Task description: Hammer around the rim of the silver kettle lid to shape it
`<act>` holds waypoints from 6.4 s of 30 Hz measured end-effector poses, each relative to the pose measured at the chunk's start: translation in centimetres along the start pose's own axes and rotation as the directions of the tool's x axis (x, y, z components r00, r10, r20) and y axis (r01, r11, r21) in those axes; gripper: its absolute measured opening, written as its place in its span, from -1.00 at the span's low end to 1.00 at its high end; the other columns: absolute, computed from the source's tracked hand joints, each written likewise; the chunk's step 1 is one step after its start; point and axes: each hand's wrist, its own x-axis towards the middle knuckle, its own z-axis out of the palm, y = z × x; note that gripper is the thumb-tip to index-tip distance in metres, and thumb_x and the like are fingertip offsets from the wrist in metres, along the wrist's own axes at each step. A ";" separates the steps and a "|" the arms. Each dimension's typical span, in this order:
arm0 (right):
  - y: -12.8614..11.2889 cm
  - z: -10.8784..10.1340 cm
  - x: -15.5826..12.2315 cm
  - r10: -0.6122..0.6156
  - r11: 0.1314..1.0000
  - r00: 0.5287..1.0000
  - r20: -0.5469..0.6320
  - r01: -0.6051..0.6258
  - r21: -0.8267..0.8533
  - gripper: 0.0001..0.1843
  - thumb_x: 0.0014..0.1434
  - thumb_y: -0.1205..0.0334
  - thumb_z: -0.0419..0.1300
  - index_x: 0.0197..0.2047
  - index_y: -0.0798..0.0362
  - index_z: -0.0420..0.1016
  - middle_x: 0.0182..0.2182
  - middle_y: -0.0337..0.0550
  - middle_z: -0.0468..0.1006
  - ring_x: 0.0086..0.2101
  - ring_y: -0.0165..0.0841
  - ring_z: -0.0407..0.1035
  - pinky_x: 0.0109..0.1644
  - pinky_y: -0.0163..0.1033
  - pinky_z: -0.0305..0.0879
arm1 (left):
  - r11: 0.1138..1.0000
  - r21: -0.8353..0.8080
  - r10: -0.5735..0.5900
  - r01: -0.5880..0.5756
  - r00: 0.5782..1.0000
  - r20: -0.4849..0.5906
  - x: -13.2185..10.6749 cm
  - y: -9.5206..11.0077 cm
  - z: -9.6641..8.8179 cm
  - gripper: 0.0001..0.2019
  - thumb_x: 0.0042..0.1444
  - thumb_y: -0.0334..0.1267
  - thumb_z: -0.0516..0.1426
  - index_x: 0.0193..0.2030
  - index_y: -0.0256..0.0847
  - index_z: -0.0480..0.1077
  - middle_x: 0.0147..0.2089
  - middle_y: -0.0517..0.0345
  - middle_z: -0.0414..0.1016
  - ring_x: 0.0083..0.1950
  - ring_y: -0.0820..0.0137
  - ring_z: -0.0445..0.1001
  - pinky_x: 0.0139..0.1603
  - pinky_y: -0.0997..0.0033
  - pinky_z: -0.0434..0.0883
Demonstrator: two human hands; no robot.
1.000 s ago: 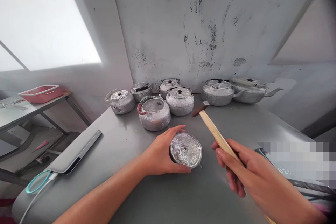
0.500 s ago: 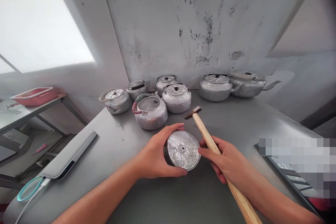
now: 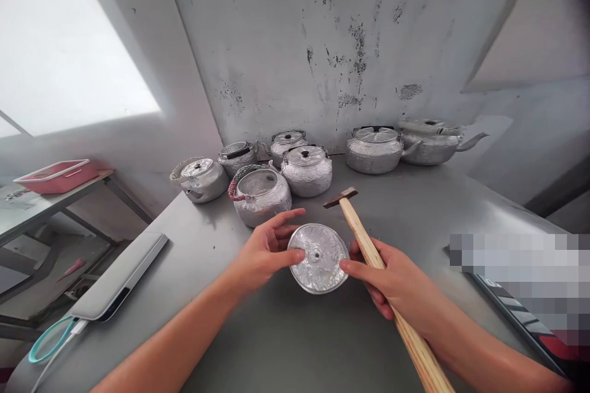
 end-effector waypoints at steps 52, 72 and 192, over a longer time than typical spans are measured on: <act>0.1 0.7 -0.2 -0.026 0.997 0.997 0.076 0.031 -0.071 -0.58 0.04 -0.11 0.33 -0.21 0.03 0.40 -0.72 -0.53 0.15 -0.74 -0.55 0.06 -0.71 -0.43 0.13 | 0.985 0.170 -0.054 0.043 0.997 0.064 0.0 -0.4 0.2 -0.56 0.01 -0.17 0.39 0.01 -0.31 0.50 -0.17 0.05 0.56 -0.18 0.33 0.49 -0.12 0.37 0.43; 0.7 0.8 0.4 -0.021 0.994 0.995 0.094 0.031 -0.106 -0.65 0.13 -0.07 0.27 -0.22 0.03 0.39 -0.67 -0.52 0.13 -0.71 -0.56 0.08 -0.75 -0.47 0.16 | 0.973 0.231 -0.019 0.007 0.999 0.050 0.0 -0.6 0.1 -0.65 0.07 -0.21 0.34 -0.02 -0.30 0.50 -0.17 0.06 0.54 -0.19 0.34 0.46 -0.12 0.37 0.40; 0.9 0.8 -1.6 -0.123 0.992 0.992 0.006 0.123 -0.021 -0.59 0.35 -0.21 -0.03 -0.31 -0.07 0.29 -0.56 -0.46 0.08 -0.64 -0.52 0.00 -0.67 -0.42 0.15 | 0.873 0.488 0.100 0.004 0.977 -0.187 0.3 -1.0 -0.6 -0.57 -0.01 -0.46 0.18 0.06 -0.20 0.40 -0.06 0.10 0.59 -0.07 0.28 0.53 -0.06 0.35 0.41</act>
